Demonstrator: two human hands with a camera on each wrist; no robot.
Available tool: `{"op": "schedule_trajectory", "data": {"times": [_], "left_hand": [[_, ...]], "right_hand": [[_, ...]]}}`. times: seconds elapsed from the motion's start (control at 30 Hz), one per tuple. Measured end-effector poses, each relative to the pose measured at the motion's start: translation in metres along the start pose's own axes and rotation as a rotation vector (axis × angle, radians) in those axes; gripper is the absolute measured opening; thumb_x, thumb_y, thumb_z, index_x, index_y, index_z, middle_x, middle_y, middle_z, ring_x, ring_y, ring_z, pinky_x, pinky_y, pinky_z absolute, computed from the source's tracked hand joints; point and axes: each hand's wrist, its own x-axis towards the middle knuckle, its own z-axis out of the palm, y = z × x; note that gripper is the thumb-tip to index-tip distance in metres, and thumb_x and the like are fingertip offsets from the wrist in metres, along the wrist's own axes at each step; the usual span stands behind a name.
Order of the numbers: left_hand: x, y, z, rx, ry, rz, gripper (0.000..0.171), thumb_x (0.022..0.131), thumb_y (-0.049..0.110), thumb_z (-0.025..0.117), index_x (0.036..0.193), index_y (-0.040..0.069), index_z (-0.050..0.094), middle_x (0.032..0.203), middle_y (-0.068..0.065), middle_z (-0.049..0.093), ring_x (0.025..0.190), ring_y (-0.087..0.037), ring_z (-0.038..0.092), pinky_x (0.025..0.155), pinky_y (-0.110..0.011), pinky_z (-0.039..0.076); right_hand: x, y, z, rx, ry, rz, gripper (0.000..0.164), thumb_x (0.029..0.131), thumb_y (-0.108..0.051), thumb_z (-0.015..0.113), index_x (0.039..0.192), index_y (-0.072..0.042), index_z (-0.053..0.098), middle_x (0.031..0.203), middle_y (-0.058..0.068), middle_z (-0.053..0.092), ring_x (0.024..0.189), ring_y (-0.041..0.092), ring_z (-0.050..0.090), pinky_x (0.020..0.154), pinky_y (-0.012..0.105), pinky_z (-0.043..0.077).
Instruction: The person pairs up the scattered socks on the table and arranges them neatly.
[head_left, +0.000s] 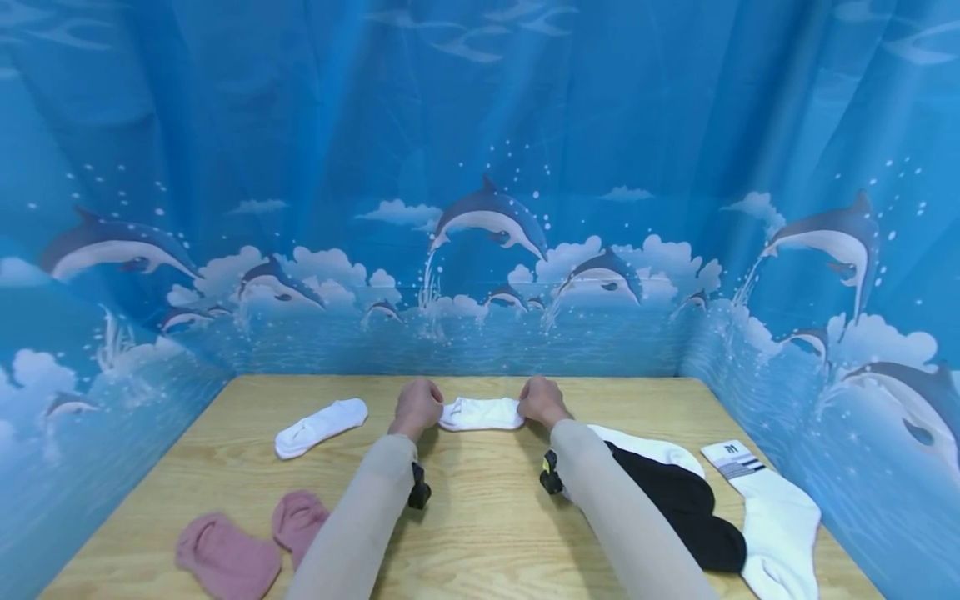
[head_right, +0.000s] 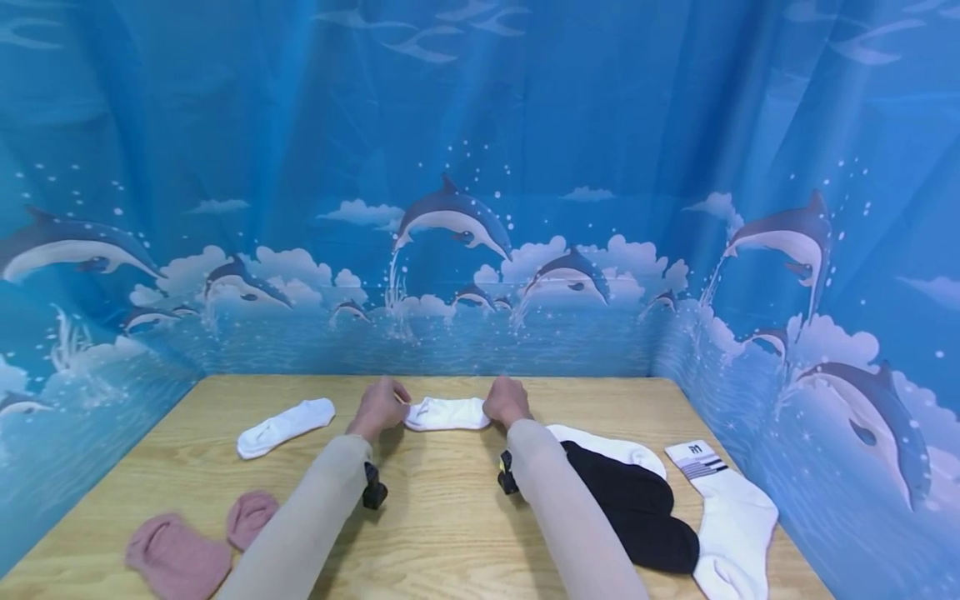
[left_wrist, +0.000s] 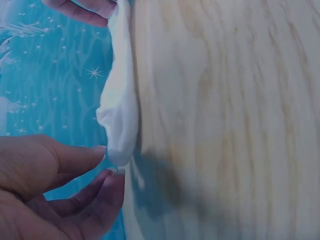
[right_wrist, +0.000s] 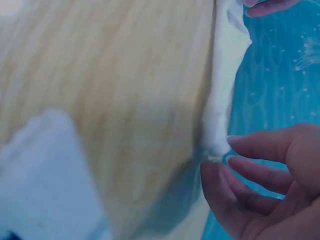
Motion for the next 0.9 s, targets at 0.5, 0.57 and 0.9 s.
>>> {"op": "schedule_trajectory", "data": {"times": [0.5, 0.57, 0.9], "left_hand": [[-0.02, -0.001, -0.048, 0.0, -0.052, 0.061, 0.025, 0.096, 0.011, 0.07, 0.12, 0.004, 0.073, 0.124, -0.016, 0.071, 0.112, -0.031, 0.066, 0.085, -0.045, 0.059], [-0.023, -0.004, -0.055, 0.014, -0.061, 0.063, 0.026, 0.097, 0.012, 0.07, 0.121, 0.005, 0.072, 0.126, -0.016, 0.07, 0.114, -0.032, 0.066, 0.086, -0.046, 0.059], [-0.036, -0.036, -0.094, 0.045, -0.069, 0.068, 0.027, 0.098, 0.013, 0.067, 0.122, 0.001, 0.07, 0.124, -0.024, 0.067, 0.113, -0.038, 0.066, 0.086, -0.049, 0.057]], "right_hand": [[-0.006, -0.047, -0.001, 0.101, -0.055, -0.108, 0.03, 0.088, -0.005, 0.074, 0.117, 0.001, 0.073, 0.125, 0.017, 0.071, 0.109, 0.033, 0.068, 0.088, 0.043, 0.06], [-0.008, -0.053, 0.001, 0.11, -0.072, -0.123, 0.03, 0.088, -0.005, 0.074, 0.118, 0.001, 0.073, 0.122, 0.016, 0.073, 0.105, 0.031, 0.069, 0.085, 0.041, 0.061], [-0.013, -0.075, 0.012, 0.247, -0.171, -0.17, 0.03, 0.091, -0.006, 0.074, 0.119, 0.003, 0.071, 0.115, 0.016, 0.073, 0.092, 0.025, 0.072, 0.076, 0.034, 0.062]]}}
